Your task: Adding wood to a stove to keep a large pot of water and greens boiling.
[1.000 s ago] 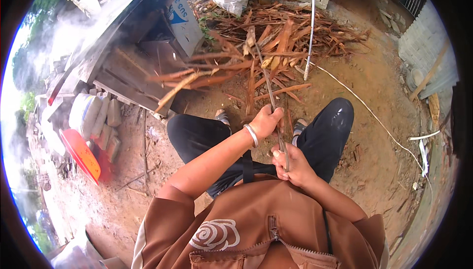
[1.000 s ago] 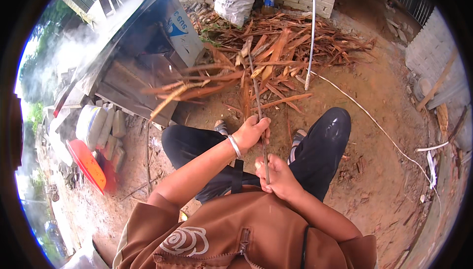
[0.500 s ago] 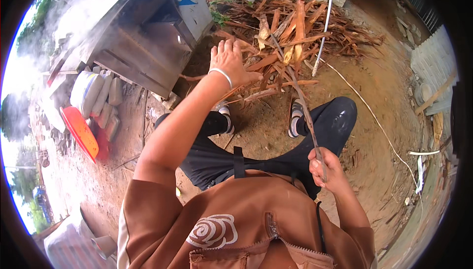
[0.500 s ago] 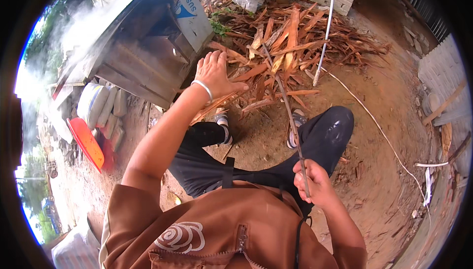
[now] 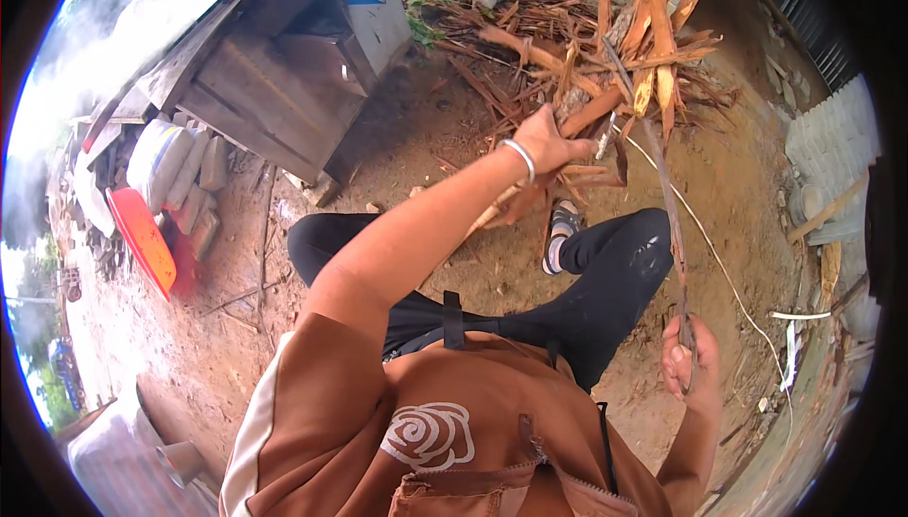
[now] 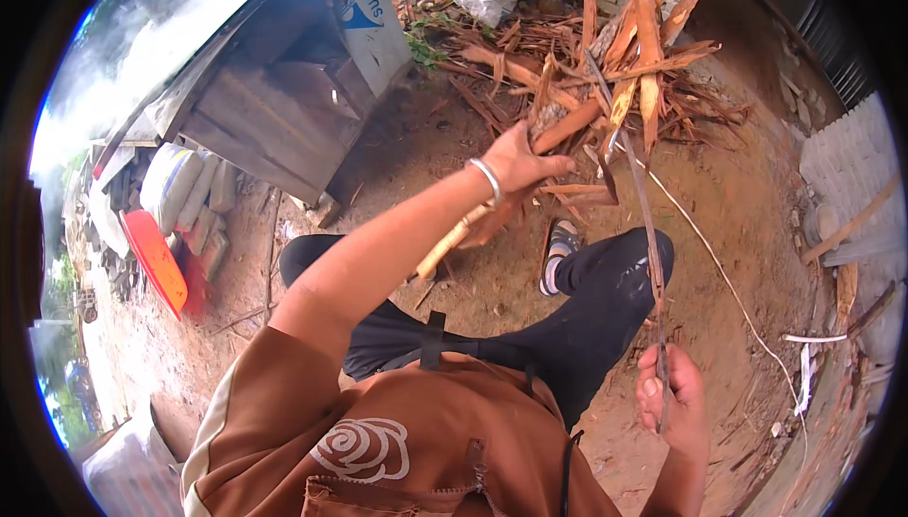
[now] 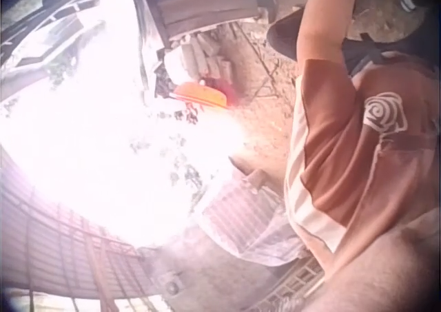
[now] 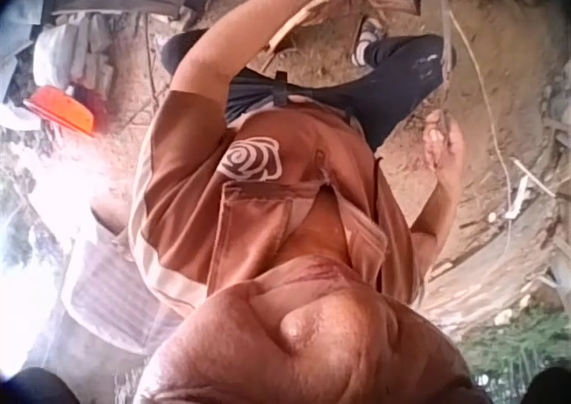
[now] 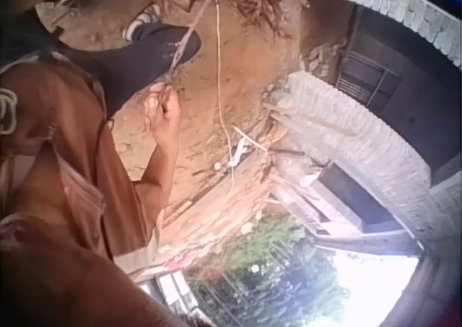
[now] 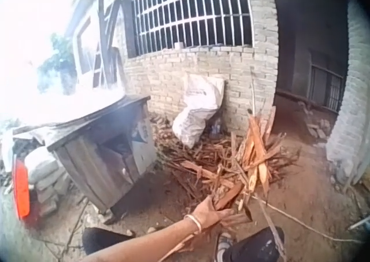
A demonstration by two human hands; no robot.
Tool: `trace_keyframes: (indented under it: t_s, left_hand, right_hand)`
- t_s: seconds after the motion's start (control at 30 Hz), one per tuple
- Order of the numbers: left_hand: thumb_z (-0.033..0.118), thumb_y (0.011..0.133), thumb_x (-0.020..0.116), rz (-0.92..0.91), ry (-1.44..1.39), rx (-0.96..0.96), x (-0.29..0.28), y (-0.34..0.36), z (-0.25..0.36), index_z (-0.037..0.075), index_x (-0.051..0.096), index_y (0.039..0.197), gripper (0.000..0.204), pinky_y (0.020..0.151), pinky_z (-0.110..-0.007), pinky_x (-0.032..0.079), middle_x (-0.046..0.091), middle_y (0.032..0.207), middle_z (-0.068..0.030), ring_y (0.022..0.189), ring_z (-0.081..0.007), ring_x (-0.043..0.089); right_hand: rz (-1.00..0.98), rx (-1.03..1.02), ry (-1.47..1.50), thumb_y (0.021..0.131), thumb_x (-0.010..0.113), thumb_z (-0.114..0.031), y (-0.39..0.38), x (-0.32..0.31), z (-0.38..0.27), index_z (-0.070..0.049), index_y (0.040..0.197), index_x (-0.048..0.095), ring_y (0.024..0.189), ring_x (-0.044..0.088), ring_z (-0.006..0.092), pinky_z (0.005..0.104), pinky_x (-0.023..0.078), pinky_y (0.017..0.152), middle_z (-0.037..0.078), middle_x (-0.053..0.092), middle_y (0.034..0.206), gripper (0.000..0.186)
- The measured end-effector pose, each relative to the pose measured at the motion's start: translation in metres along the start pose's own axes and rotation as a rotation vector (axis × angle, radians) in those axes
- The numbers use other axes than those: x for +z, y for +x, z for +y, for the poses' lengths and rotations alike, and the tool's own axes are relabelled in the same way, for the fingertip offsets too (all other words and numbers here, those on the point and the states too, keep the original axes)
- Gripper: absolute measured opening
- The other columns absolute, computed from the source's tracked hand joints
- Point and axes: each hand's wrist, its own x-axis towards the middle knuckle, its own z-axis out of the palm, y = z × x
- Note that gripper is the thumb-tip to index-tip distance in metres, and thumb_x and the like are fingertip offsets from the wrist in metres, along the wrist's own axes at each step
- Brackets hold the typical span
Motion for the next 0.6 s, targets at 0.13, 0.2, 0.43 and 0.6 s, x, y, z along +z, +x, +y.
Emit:
trace_keyframes:
  t_s: [0.13, 0.2, 0.43, 0.6]
  left_hand:
    - [0.05, 0.062, 0.086, 0.16, -0.093, -0.069, 0.043, -0.027, -0.025, -0.017, 0.03, 0.13, 0.11, 0.098, -0.037, 0.044, 0.052, 0.124, -0.0338, 0.117, -0.0377, 0.054]
    - [0.044, 0.067, 0.085, 0.153, -0.224, -0.13, 0.059, -0.024, -0.064, -0.017, 0.027, 0.133, 0.108, 0.101, -0.037, 0.041, 0.049, 0.127, -0.0345, 0.121, -0.0368, 0.05]
    - [0.034, 0.076, 0.079, 0.531, -0.75, -0.262, 0.068, -0.004, -0.147, -0.017, 0.018, 0.138, 0.101, 0.103, -0.032, 0.036, 0.045, 0.134, -0.0263, 0.124, -0.0265, 0.045]
    - [0.028, 0.083, 0.073, 0.767, -0.967, -0.189, 0.049, 0.009, -0.121, -0.012, 0.033, 0.128, 0.073, 0.093, -0.031, 0.042, 0.057, 0.117, -0.0189, 0.102, -0.0204, 0.057]
  right_hand:
    - [-0.013, 0.197, -0.102, 0.088, 0.056, -0.004, 0.026, -0.009, -0.021, -0.004, 0.104, 0.048, 0.049, 0.042, 0.0042, 0.0209, 0.035, 0.04, -0.001, 0.048, 0.069, 0.017]
    - [-0.101, 0.238, -0.324, 0.087, 0.052, -0.001, 0.05, -0.005, -0.038, -0.004, 0.103, 0.049, 0.05, 0.045, 0.0047, 0.0221, 0.036, 0.04, -0.001, 0.049, 0.069, 0.016]
    - [-0.427, 0.266, -0.673, 0.085, 0.056, -0.008, 0.155, 0.03, -0.102, -0.003, 0.089, 0.049, 0.045, 0.045, 0.0074, 0.0249, 0.037, 0.041, -0.001, 0.05, 0.062, 0.009]
    - [-0.638, 0.224, -0.891, 0.081, 0.058, -0.017, 0.213, 0.065, -0.149, -0.002, 0.081, 0.049, 0.048, 0.048, 0.0078, 0.0247, 0.039, 0.043, 0.001, 0.053, 0.062, 0.017]
